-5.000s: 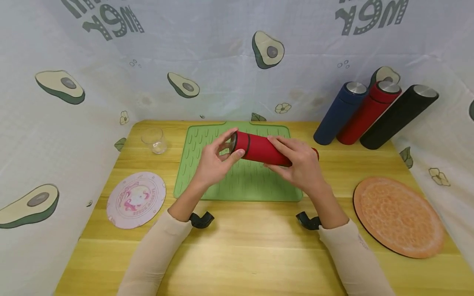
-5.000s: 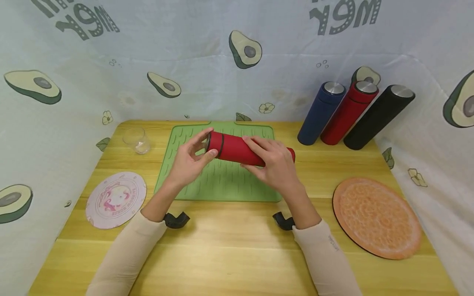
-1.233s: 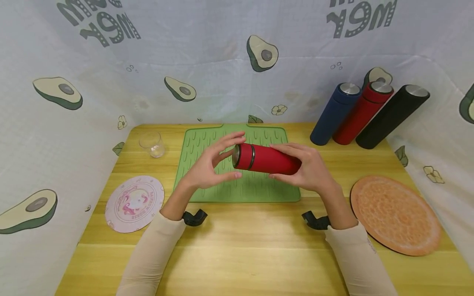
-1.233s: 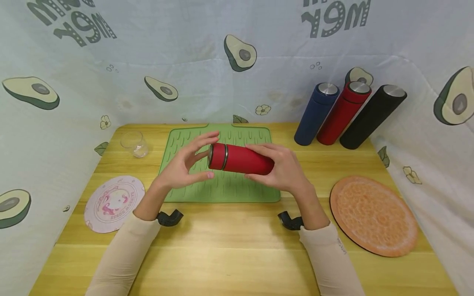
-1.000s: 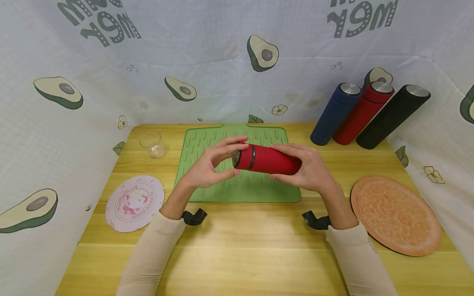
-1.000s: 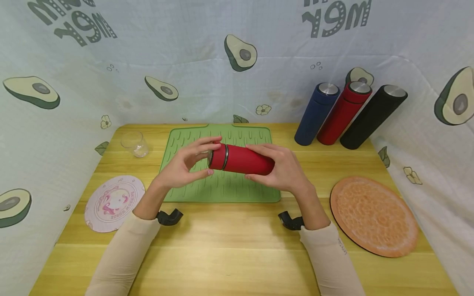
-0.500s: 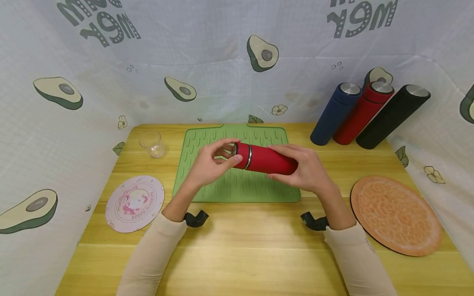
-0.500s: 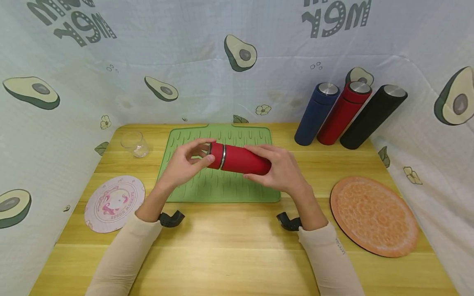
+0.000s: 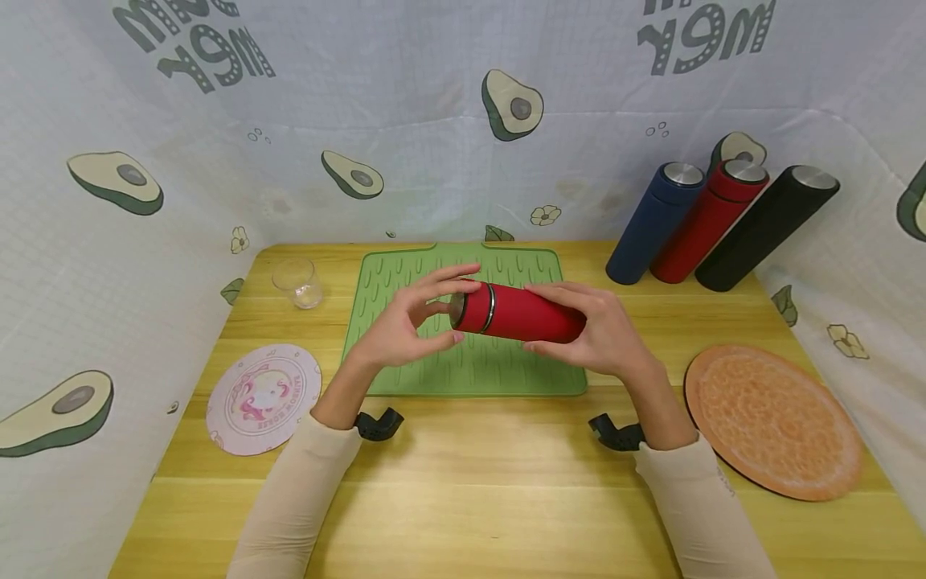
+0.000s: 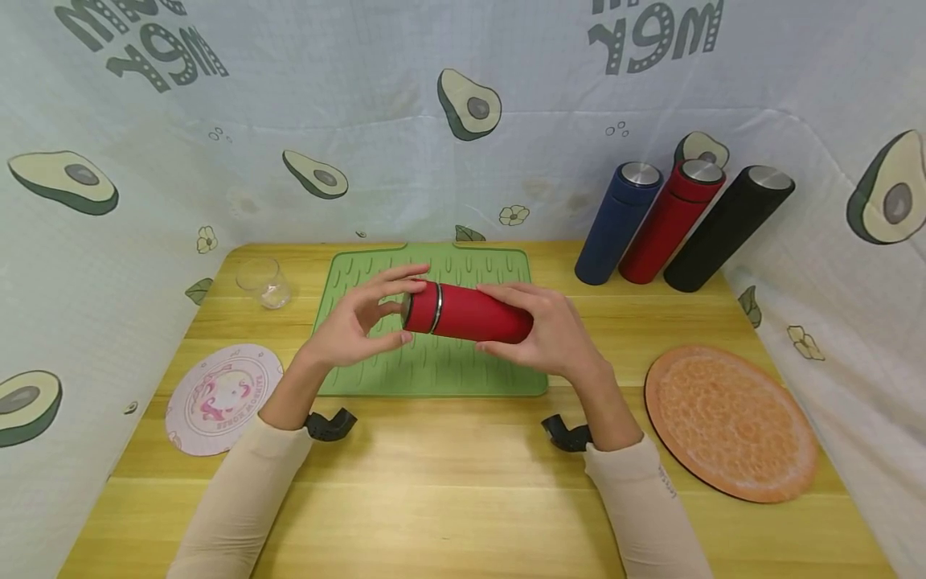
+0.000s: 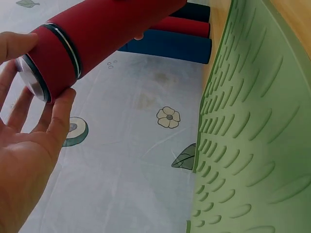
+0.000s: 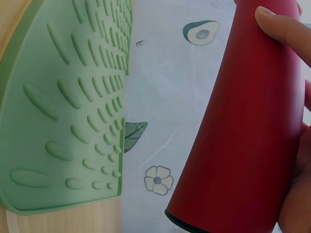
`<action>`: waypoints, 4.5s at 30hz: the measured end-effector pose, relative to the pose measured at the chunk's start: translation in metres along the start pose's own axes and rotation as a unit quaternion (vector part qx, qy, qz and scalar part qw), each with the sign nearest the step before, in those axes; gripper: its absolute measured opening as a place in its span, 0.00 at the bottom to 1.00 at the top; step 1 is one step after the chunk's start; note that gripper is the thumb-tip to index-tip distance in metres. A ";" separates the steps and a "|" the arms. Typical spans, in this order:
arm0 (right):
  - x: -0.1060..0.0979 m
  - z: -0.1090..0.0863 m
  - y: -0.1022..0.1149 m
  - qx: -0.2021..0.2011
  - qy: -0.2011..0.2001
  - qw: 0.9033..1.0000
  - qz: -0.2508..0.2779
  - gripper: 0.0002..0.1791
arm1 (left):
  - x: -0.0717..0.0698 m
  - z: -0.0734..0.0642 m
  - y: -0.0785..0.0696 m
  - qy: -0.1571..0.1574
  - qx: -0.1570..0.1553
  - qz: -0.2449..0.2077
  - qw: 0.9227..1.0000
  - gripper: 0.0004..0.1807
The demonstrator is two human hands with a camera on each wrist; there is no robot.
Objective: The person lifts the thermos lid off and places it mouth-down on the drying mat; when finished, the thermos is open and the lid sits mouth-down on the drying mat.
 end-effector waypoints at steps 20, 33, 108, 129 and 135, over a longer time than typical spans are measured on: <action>0.002 0.004 -0.005 0.017 0.005 1.000 -0.015 0.43 | -0.027 -0.002 0.014 -0.164 -0.050 -0.043 0.984 0.31; -0.016 -0.001 -0.042 0.070 -0.056 0.995 0.046 0.44 | -0.066 -0.021 0.006 -0.207 -0.060 0.062 0.975 0.29; -0.030 -0.015 -0.162 0.305 -0.116 0.942 0.071 0.42 | -0.135 -0.100 0.079 -0.199 -0.247 0.345 0.884 0.46; -0.072 -0.038 -0.202 0.359 -0.178 0.916 0.031 0.40 | -0.116 -0.079 0.068 -0.206 -0.163 0.320 0.910 0.34; -0.058 -0.037 -0.220 0.395 -0.137 0.906 0.064 0.48 | -0.114 -0.072 0.073 -0.208 -0.161 0.313 0.912 0.35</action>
Point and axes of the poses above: each hand's wrist, its own z-axis towards the middle knuckle, its own x-axis out of the palm, y = z × x, the point moved 10 cm from there along z, towards the middle knuckle, and after that the axes turned 8 degrees about -z, right-handed, at the moved point
